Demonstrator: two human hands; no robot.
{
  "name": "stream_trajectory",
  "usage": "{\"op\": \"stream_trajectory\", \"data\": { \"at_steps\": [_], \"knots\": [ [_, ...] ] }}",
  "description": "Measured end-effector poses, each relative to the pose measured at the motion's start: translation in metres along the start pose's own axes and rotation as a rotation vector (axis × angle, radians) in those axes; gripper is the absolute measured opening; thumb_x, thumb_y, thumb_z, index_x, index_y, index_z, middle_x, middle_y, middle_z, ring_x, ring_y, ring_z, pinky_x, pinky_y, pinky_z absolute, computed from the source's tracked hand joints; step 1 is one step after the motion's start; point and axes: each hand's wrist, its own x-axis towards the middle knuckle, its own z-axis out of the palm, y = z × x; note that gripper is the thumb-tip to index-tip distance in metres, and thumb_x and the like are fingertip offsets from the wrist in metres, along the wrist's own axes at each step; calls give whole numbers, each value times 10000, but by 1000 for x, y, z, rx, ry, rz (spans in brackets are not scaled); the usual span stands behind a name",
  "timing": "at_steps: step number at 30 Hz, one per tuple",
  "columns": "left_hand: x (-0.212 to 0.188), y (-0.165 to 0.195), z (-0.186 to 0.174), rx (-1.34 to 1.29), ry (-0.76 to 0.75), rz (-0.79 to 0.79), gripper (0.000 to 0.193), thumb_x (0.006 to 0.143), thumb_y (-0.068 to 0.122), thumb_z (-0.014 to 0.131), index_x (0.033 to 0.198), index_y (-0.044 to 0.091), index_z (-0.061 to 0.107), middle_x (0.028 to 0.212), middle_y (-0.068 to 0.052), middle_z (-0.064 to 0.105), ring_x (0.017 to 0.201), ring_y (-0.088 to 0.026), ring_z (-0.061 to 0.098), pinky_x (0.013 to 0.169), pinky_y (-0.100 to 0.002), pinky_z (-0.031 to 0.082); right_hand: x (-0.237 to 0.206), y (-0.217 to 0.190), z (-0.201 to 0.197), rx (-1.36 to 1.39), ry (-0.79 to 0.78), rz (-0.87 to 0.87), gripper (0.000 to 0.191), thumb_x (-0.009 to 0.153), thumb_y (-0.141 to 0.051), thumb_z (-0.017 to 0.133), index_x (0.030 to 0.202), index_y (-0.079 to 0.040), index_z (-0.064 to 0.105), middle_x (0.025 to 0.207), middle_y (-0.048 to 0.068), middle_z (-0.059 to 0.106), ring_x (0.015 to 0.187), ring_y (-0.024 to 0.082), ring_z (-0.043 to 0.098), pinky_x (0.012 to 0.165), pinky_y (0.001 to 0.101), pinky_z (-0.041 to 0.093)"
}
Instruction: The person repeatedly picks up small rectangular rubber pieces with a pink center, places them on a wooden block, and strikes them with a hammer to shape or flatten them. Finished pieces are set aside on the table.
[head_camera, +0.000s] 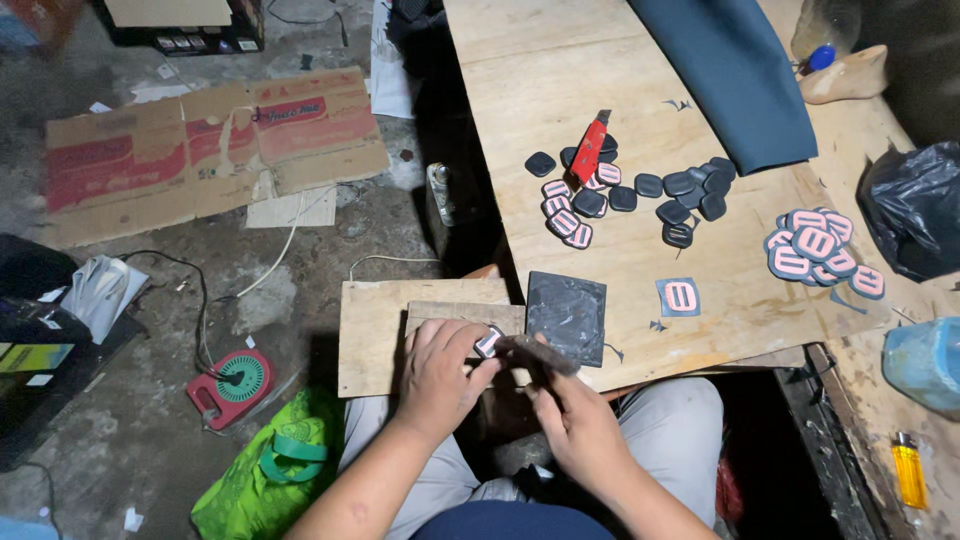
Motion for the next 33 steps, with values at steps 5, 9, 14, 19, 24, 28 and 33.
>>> {"op": "stream_trajectory", "data": {
  "at_steps": [5, 9, 14, 19, 24, 28, 33],
  "knots": [
    [-1, 0, 4, 96, 20, 27, 448, 712, 184, 823, 1125, 123, 659, 1083, -25, 672, 1073, -273, 569, 955, -432, 411, -6, -3, -1, 26, 161, -310, 436, 955, -69, 620, 1387, -43, 563, 1319, 261, 654, 1132, 341, 712, 921, 368, 550],
    [-2, -2, 8, 154, 53, 67, 561, 678, 200, 829, 1196, 105, 635, 1067, -49, 654, 1072, -281, 567, 923, -443, 408, -5, -7, -2, 127, 22, -141, 550, 921, -73, 612, 1461, -83, 506, 1155, 185, 733, 976, 272, 765, 863, 327, 574],
    [-7, -6, 8, 152, 60, 127, 574, 718, 231, 841, 1229, 92, 621, 1056, -48, 650, 1056, -276, 570, 930, -445, 410, -7, -7, -2, 50, 131, -273, 531, 939, -82, 634, 1456, -75, 515, 1245, 189, 709, 1044, 264, 752, 884, 321, 574],
    [-8, -5, 9, 195, 105, 172, 495, 743, 155, 778, 1217, 84, 653, 1057, -53, 653, 1084, -285, 582, 954, -445, 422, -6, -4, 3, 23, 59, -291, 531, 926, -109, 657, 1442, -86, 535, 1288, 172, 692, 1063, 304, 731, 874, 336, 568],
    [-5, -3, 4, 48, 64, 94, 249, 793, 194, 775, 1031, 128, 744, 956, -40, 710, 991, -289, 634, 884, -456, 447, 1, 0, -18, -249, 122, -45, 620, 861, -180, 728, 1458, -177, 558, 900, 138, 644, 834, 325, 680, 744, 390, 554],
    [-2, 1, 3, -318, 136, -241, 182, 919, 134, 710, 1079, 58, 751, 970, -82, 768, 886, -227, 676, 810, -352, 528, 19, 11, -42, -399, 237, -125, 560, 811, -164, 744, 1352, -101, 612, 904, 157, 603, 851, 358, 619, 733, 448, 511],
    [-1, 6, 10, -800, 88, -676, 246, 915, 85, 654, 1118, -39, 720, 968, -66, 795, 834, -59, 703, 767, -230, 553, 37, 21, -52, -446, 253, -113, 487, 804, -212, 775, 1263, -84, 675, 917, 142, 646, 916, 354, 619, 805, 446, 500]
  ]
}}
